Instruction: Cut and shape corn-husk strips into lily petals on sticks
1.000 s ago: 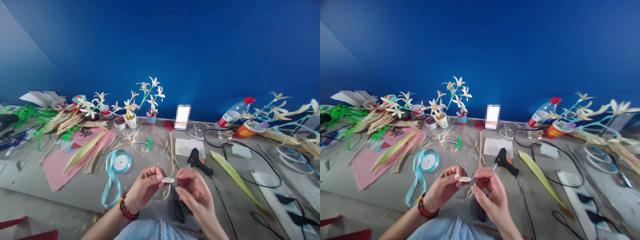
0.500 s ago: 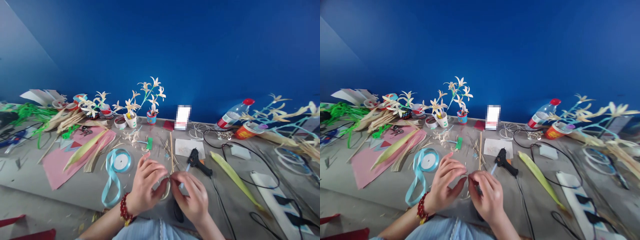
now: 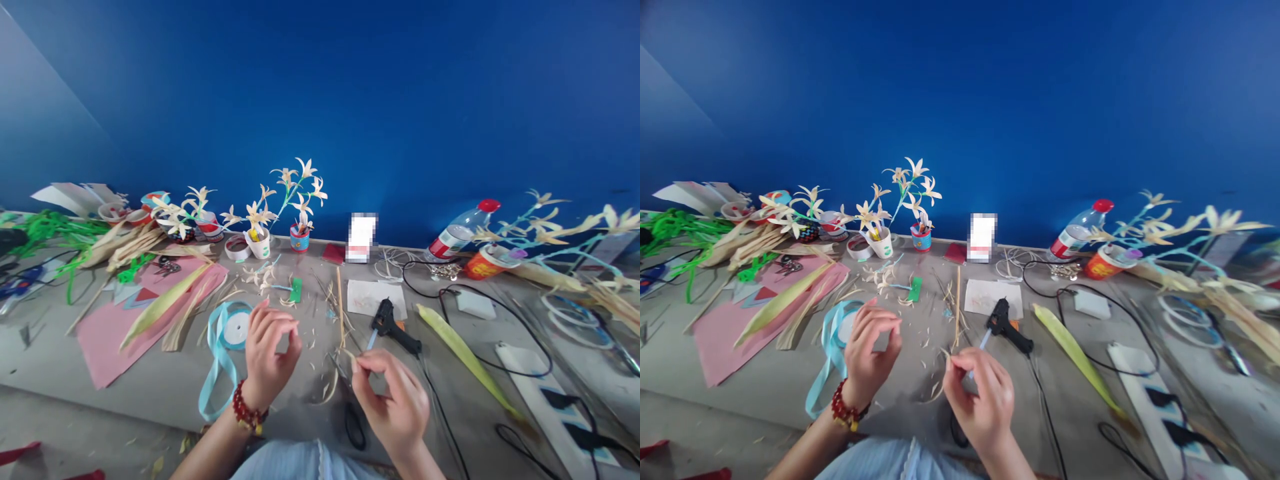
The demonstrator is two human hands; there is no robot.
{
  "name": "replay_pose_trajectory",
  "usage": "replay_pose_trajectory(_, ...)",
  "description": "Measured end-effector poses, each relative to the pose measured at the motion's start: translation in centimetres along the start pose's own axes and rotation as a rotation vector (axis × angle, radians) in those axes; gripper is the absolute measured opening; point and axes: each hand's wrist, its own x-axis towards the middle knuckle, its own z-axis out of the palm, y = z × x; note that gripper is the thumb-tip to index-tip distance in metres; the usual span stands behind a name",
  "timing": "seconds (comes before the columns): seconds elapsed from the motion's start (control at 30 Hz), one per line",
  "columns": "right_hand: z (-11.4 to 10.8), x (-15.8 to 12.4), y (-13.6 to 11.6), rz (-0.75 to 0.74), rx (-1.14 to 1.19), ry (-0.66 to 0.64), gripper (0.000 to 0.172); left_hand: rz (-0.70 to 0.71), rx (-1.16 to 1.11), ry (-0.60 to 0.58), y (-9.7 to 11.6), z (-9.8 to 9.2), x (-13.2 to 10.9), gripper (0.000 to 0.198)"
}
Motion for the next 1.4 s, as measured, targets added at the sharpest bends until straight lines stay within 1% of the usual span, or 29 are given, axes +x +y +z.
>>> replay_pose_trajectory(0.03, -0.1, 0.1, 0.1, 0.022, -0.009, -0.002, 0.017, -0.012, -0.011, -0.029, 0.1, -0.2, 0.1, 0.022)
replay_pose_trajectory(0.13, 0.0, 0.3, 0.1, 0.071, -0.006, -0.052, 0.016, 0.017, -0.087, -0.249, 1.3, -0.3, 0.3, 0.029)
replay_pose_trajectory(0.2, 0.2, 0.3, 0.0, 0.088, 0.004, -0.066, 0.015, 0.02, -0.102, -0.317, 2.1, 0.0, 0.4, 0.024)
replay_pose_trajectory(0.27, 0.3, 0.3, -0.1, 0.095, 0.01, -0.061, 0.014, -0.002, -0.096, -0.32, 2.5, 0.5, 0.4, 0.014)
replay_pose_trajectory(0.33, 0.3, 0.2, -0.1, 0.091, 0.007, -0.063, 0.013, -0.014, -0.098, -0.319, 2.5, 0.8, 0.4, 0.014)
replay_pose_trajectory(0.43, 0.3, 0.3, -0.1, 0.06, -0.013, -0.095, 0.011, 0.004, -0.106, -0.317, 2.6, 0.9, 0.4, 0.015)
replay_pose_trajectory(0.6, 0.6, 0.3, 0.0, 0.008, -0.037, -0.122, 0.017, 0.012, -0.07, -0.276, 2.6, 1.2, 0.3, 0.013)
replay_pose_trajectory(0.67, 0.6, 0.2, 0.1, -0.005, -0.04, -0.088, 0.019, -0.011, -0.049, -0.232, 2.1, 1.2, 0.2, 0.013)
replay_pose_trajectory(0.77, 0.1, 0.4, 0.2, -0.013, -0.065, 0.0, 0.017, -0.072, -0.03, -0.13, 1.1, 1.0, 0.3, 0.016)
replay_pose_trajectory(0.8, -0.1, 0.6, 0.3, -0.013, -0.069, 0.01, 0.016, -0.083, -0.039, -0.127, 1.0, 0.8, 0.3, 0.015)
replay_pose_trajectory(0.87, -0.3, 0.8, 0.3, -0.011, -0.056, -0.019, 0.016, -0.066, -0.081, -0.191, 1.2, 0.4, 0.5, 0.014)
replay_pose_trajectory(0.93, -0.3, 0.9, 0.2, -0.003, -0.035, -0.062, 0.018, -0.019, -0.118, -0.269, 1.7, 0.2, 0.8, 0.019)
replay_pose_trajectory(0.97, -0.3, 1.0, 0.1, 0.003, -0.029, -0.073, 0.018, 0.002, -0.122, -0.294, 2.1, 0.2, 0.8, 0.02)
replay_pose_trajectory(1.07, 0.0, 0.9, -0.1, 0.009, -0.025, -0.091, 0.018, 0.035, -0.095, -0.321, 2.7, 0.5, 1.0, 0.013)
replay_pose_trajectory(1.13, 0.1, 0.9, -0.1, 0.004, -0.021, -0.115, 0.016, 0.046, -0.082, -0.322, 2.8, 0.7, 0.9, 0.013)
replay_pose_trajectory(1.2, 0.1, 1.0, 0.1, -0.003, -0.013, -0.147, 0.014, 0.056, -0.084, -0.296, 2.8, 1.0, 0.8, 0.012)
replay_pose_trajectory(1.27, 0.2, 1.0, 0.2, -0.014, -0.004, -0.166, 0.016, 0.068, -0.088, -0.266, 2.7, 1.2, 0.6, 0.012)
replay_pose_trajectory(1.4, 0.3, 1.0, 0.3, -0.034, -0.028, -0.164, 0.019, 0.091, -0.074, -0.234, 2.7, 1.2, 0.3, 0.013)
